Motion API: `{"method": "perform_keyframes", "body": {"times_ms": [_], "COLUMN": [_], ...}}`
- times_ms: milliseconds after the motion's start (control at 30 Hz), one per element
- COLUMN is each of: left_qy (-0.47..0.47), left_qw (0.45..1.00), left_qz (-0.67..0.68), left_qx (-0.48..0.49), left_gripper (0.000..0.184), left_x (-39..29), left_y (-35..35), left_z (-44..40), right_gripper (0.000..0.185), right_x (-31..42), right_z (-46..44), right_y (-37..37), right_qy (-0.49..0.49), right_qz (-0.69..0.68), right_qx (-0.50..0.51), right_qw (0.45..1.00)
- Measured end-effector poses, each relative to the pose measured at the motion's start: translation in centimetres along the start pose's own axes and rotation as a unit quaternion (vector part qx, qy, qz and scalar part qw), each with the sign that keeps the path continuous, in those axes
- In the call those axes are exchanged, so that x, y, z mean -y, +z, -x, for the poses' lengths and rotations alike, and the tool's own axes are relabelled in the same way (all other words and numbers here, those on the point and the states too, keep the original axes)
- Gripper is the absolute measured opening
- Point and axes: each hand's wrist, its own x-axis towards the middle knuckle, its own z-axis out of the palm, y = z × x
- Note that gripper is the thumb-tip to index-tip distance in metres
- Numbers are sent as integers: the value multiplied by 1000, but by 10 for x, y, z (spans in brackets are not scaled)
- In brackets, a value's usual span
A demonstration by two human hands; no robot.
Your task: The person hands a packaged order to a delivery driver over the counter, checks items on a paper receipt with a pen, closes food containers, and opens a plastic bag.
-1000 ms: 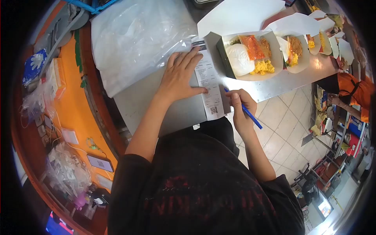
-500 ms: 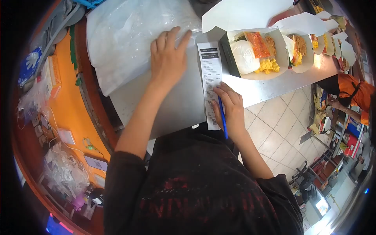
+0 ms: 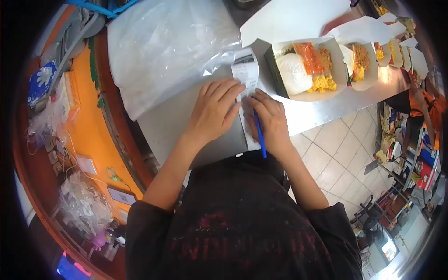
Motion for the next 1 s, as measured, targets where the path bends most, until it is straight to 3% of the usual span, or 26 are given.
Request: {"method": "perform_keyframes", "body": {"times_ms": [100, 133, 167, 233, 267, 333, 367, 433, 567, 633, 767, 867, 900, 967, 1000], "left_qy": [-11, -35, -41, -96, -98, -144, -144, -139, -82, -97, -121, -166, -166, -95, -52], "left_qw": [999, 998, 998, 992, 992, 985, 985, 985, 993, 966, 969, 946, 945, 926, 929], "left_qz": [-44, -51, -47, -40, -41, -76, -76, -91, -83, -175, -175, 2, 3, -84, -105], "left_qx": [14, 31, 29, 69, 66, 58, 58, 43, 34, -164, -129, -278, -282, -357, -350], "left_gripper": [45, 55, 55, 66, 66, 74, 74, 64, 50, 29, 25, 21, 21, 21, 26], "left_x": [0, -1, -3, -9, -9, -9, -8, -5, 8, 13, 51, 60, 56, 45, 38], "left_y": [8, 8, 6, 4, 4, 4, 3, 0, -7, -6, -19, -43, -46, -50, -46], "left_z": [10, 10, 8, -2, -5, -11, -11, -12, -15, -21, -38, -54, -58, -60, -49], "right_gripper": [27, 22, 19, 19, 19, 24, 24, 27, 40, 45, 45, 45, 45, 46, 46], "right_x": [-9, -6, -4, 1, 0, -1, 0, 5, -2, -4, -1, 0, 0, 1, 1], "right_z": [14, 16, 19, 19, 16, 11, 8, -6, -12, -11, -11, -12, -14, -19, -20], "right_y": [-8, -17, -16, -23, -25, -27, -25, -11, 7, 10, 12, 9, 11, 13, 14], "right_qy": [73, 121, 139, 184, 181, 176, 176, 79, 31, 27, 15, 25, 16, 4, 6], "right_qz": [-94, -136, -172, -253, -253, -194, -194, -75, -22, -13, -8, 0, 5, 12, 5], "right_qx": [-25, -39, -100, -75, -73, 60, 60, -27, 32, 37, 17, 31, 36, 42, 37], "right_qw": [993, 983, 970, 947, 948, 963, 963, 994, 999, 999, 1000, 999, 999, 999, 999]}}
